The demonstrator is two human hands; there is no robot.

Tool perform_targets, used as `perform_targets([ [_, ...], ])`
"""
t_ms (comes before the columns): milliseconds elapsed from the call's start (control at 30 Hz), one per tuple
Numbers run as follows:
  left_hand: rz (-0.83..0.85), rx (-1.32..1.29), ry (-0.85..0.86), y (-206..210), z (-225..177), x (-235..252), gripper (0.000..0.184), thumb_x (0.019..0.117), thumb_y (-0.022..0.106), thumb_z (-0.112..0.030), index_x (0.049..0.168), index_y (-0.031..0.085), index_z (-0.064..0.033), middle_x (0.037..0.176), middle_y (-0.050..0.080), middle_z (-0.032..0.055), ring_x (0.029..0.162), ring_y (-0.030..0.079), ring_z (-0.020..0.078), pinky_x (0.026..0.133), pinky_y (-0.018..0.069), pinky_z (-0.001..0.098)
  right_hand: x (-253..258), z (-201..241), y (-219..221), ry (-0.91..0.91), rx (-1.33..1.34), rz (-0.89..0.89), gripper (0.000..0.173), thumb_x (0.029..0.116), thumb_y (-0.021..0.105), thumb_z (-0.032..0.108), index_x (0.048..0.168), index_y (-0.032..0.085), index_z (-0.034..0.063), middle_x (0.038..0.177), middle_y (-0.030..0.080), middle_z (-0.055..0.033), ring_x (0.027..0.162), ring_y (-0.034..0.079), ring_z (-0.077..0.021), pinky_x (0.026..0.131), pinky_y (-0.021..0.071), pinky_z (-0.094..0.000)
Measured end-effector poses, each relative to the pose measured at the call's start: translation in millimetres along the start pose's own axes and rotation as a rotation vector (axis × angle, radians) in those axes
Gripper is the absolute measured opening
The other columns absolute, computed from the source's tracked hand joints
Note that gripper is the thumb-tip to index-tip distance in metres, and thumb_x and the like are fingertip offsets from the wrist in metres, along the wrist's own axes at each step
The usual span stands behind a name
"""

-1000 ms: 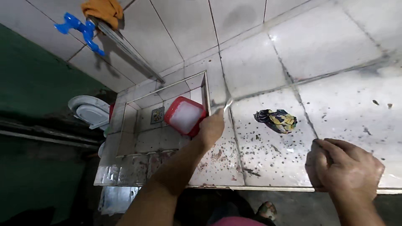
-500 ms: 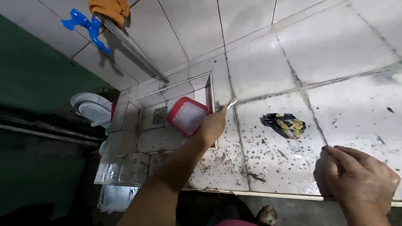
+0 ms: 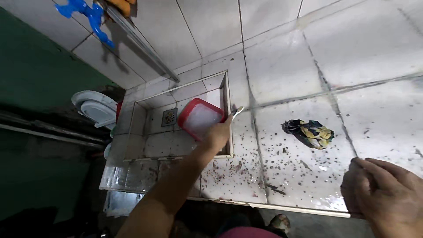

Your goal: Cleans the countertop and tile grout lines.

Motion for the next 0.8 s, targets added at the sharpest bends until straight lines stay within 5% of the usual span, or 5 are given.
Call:
perform_targets([
  [200, 0.008, 0.011, -0.099, 8, 18, -24, 0.059, 0.1109, 0.039, -0.018, 0.166, 0.019, -0.0259, 0.107, 0.071, 0.0251, 0.097, 0.071, 0.0441, 0.084, 0.0553, 0.0612, -2, -1, 2, 0.012, 0.003, 0.003, 0.038, 0.1042, 0.047, 0.021, 0.124, 0.071, 0.0001, 0.132, 0.063, -0.0290, 0.125, 0.056, -0.0525, 0.106, 0.0359, -0.0693],
  [433, -0.018, 0.066, -0.155, -27, -6, 30, 0.056, 0.1109, 0.037, -0.019, 0.164, 0.020, -0.0118, 0.119, 0.068, 0.0249, 0.108, 0.069, 0.0415, 0.089, 0.0552, 0.0572, -2, -12, 7, 0.011, 0.010, -0.009, 0.039, 0.1062, 0.046, 0.026, 0.126, 0.071, 0.0027, 0.132, 0.063, -0.0272, 0.124, 0.057, -0.0495, 0.106, 0.0369, -0.0682],
  [633, 0.049, -0.023, -0.174, 10, -2, -21, 0.062, 0.1105, 0.040, -0.016, 0.166, 0.012, -0.0169, 0.116, 0.068, 0.0273, 0.105, 0.069, 0.0439, 0.091, 0.0548, 0.0588, -1, -6, 6, -0.007, 0.007, -0.029, 0.039, 0.1054, 0.045, 0.024, 0.124, 0.072, 0.0017, 0.129, 0.064, -0.0280, 0.122, 0.058, -0.0508, 0.104, 0.0381, -0.0689],
  [700, 0.069, -0.029, -0.180, 5, 0, -8, 0.061, 0.1112, 0.038, -0.018, 0.166, 0.013, -0.0197, 0.121, 0.067, 0.0263, 0.110, 0.068, 0.0431, 0.093, 0.0536, 0.0595, -2, -7, 5, 0.000, 0.012, -0.029, 0.039, 0.1053, 0.046, 0.024, 0.124, 0.072, 0.0022, 0.130, 0.064, -0.0272, 0.122, 0.059, -0.0499, 0.104, 0.0382, -0.0686],
  [800, -0.015, -0.010, -0.155, -28, -1, 40, 0.057, 0.1094, 0.042, -0.020, 0.163, 0.024, -0.0107, 0.125, 0.066, 0.0259, 0.114, 0.066, 0.0424, 0.094, 0.0530, 0.0596, -1, -10, 8, 0.005, 0.036, -0.033, 0.039, 0.1043, 0.047, 0.023, 0.124, 0.071, -0.0005, 0.131, 0.064, -0.0278, 0.125, 0.057, -0.0501, 0.106, 0.0383, -0.0673],
])
Point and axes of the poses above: each hand's wrist, its own x-axis towards the middle knuckle, its own y-axis out of the palm, z = x × y, the point moved 8 cm from there along x, towards the middle knuckle
